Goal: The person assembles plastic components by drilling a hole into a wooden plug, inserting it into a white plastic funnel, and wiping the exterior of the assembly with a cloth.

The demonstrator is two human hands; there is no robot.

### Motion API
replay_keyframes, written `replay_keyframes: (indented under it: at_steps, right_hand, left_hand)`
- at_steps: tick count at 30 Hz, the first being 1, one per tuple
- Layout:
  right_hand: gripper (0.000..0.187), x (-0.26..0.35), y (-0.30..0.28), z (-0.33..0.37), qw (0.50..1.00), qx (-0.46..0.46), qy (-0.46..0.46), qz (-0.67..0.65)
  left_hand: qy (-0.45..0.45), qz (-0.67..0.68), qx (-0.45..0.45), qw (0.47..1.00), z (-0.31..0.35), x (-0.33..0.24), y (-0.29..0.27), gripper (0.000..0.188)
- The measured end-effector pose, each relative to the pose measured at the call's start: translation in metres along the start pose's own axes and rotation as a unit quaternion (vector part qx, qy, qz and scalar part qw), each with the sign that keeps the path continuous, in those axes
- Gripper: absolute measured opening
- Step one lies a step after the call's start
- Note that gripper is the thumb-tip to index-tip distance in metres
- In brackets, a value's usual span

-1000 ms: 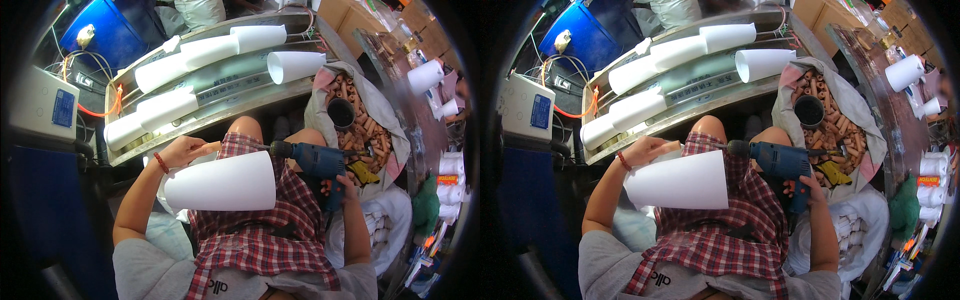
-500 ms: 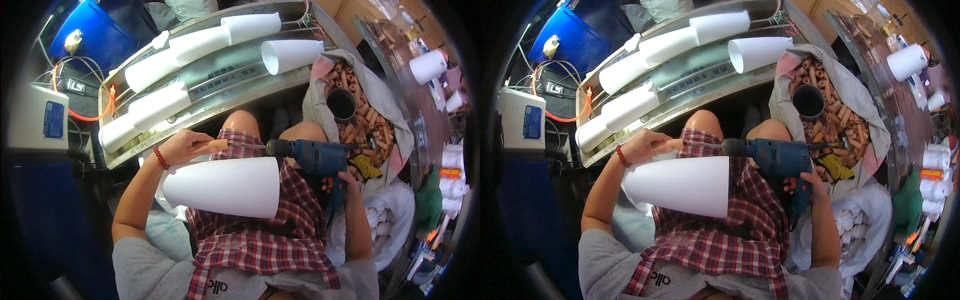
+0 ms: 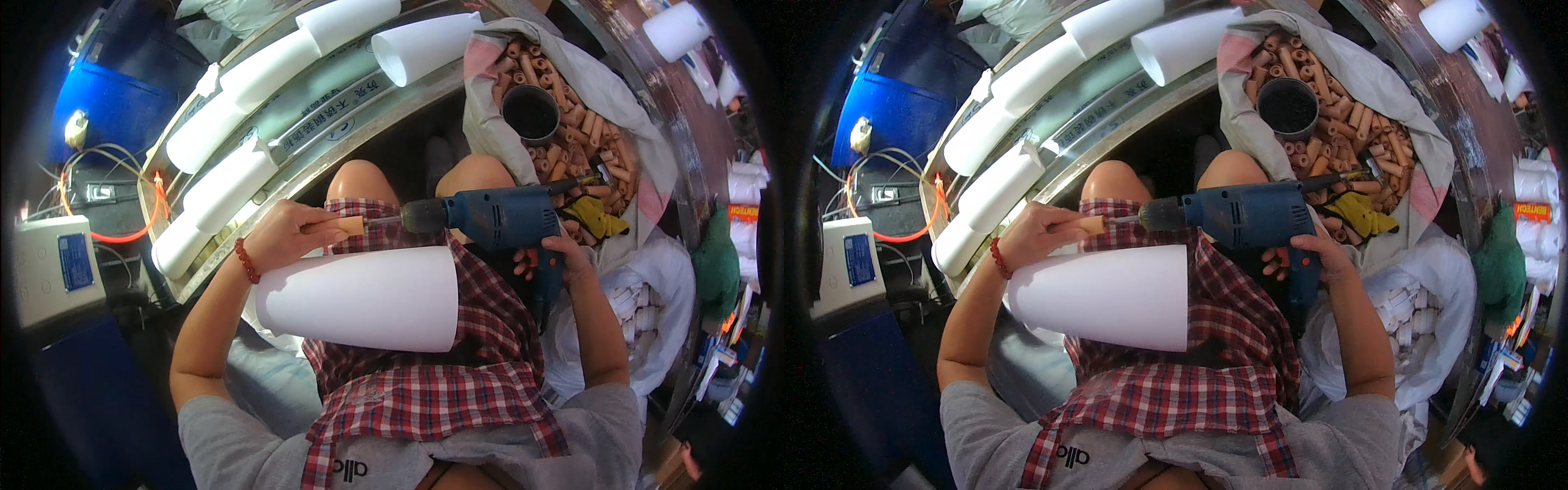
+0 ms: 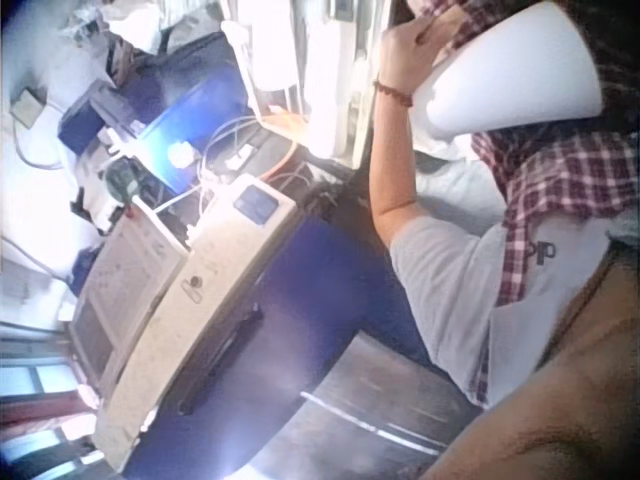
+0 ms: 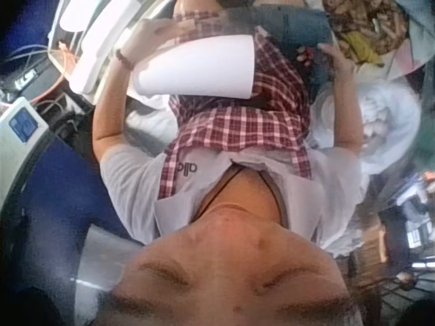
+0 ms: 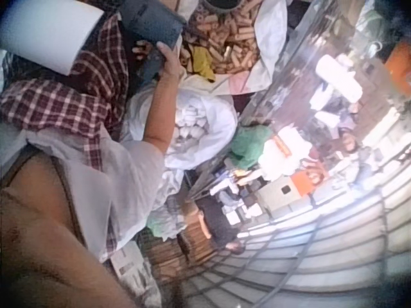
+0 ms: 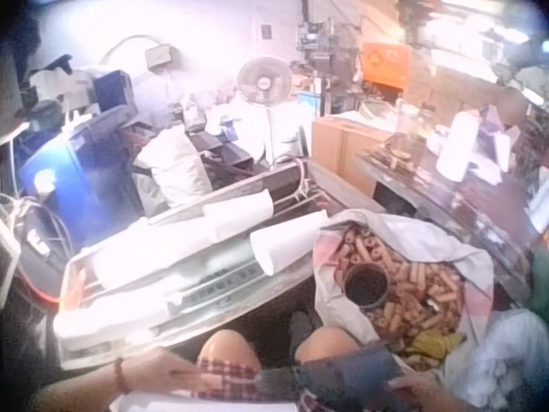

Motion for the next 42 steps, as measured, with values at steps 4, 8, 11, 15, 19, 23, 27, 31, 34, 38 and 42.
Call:
replay_keyframes:
  at_steps: [4,8,11,15,19,23,27,31,34,38,42]
  right_hand:
    - [0.061,0.000,-0.007,-0.002,1.000,-0.002,0.008,-0.005]
    - [0.063,0.001,-0.005,-0.004,1.000,0.003,-0.008,-0.020]
    - [0.057,0.007,-0.002,-0.004,1.000,0.007,-0.027,-0.012]
    - [0.049,0.005,-0.005,-0.008,0.999,0.042,-0.010,-0.008]
    - [0.070,-0.005,-0.011,-0.010,0.998,0.051,-0.012,-0.018]
    - [0.068,-0.007,-0.012,-0.009,0.998,0.067,-0.004,-0.017]
    - [0.061,0.006,0.001,0.008,0.999,0.036,-0.023,0.017]
    - [0.057,0.032,0.009,0.051,0.992,0.057,-0.110,0.034]
    - [0.055,0.046,-0.005,0.078,0.983,0.028,-0.178,0.040]
    - [0.050,0.079,-0.043,0.106,0.938,-0.141,-0.315,-0.019]
    - [0.044,0.135,-0.071,0.078,0.905,-0.183,-0.378,-0.061]
  left_hand:
    - [-0.012,-0.032,0.005,0.999,0.000,-0.010,-0.002,0.031]
    - [-0.016,-0.039,0.010,0.999,-0.002,-0.026,-0.005,0.029]
    - [-0.021,-0.053,0.012,0.998,-0.002,-0.026,-0.003,0.028]
    - [-0.020,-0.060,0.020,0.998,-0.002,-0.036,-0.003,0.026]
    - [-0.038,-0.065,0.024,0.997,0.000,-0.041,-0.002,0.025]
    - [-0.025,-0.084,0.020,0.996,0.004,-0.041,0.002,0.028]
    - [-0.065,-0.147,0.014,0.987,0.009,-0.045,-0.001,0.032]
    - [-0.111,-0.115,-0.038,0.986,0.034,-0.032,0.003,0.039]
    - [-0.098,-0.116,-0.065,0.986,0.056,-0.026,0.006,0.031]
    - [-0.123,-0.152,-0.119,0.974,0.070,-0.040,0.012,0.026]
    - [-0.074,-0.101,-0.159,0.979,0.049,-0.076,0.026,0.026]
Point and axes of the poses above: each hand's wrist, its own z-axis away from the middle knuckle, its own y-axis out of the palm, x = y × z, the point moved 6 cm from there along -z, towards the middle knuckle, and after that the axes turned 3 degrees about x, right-handed, at the moved point
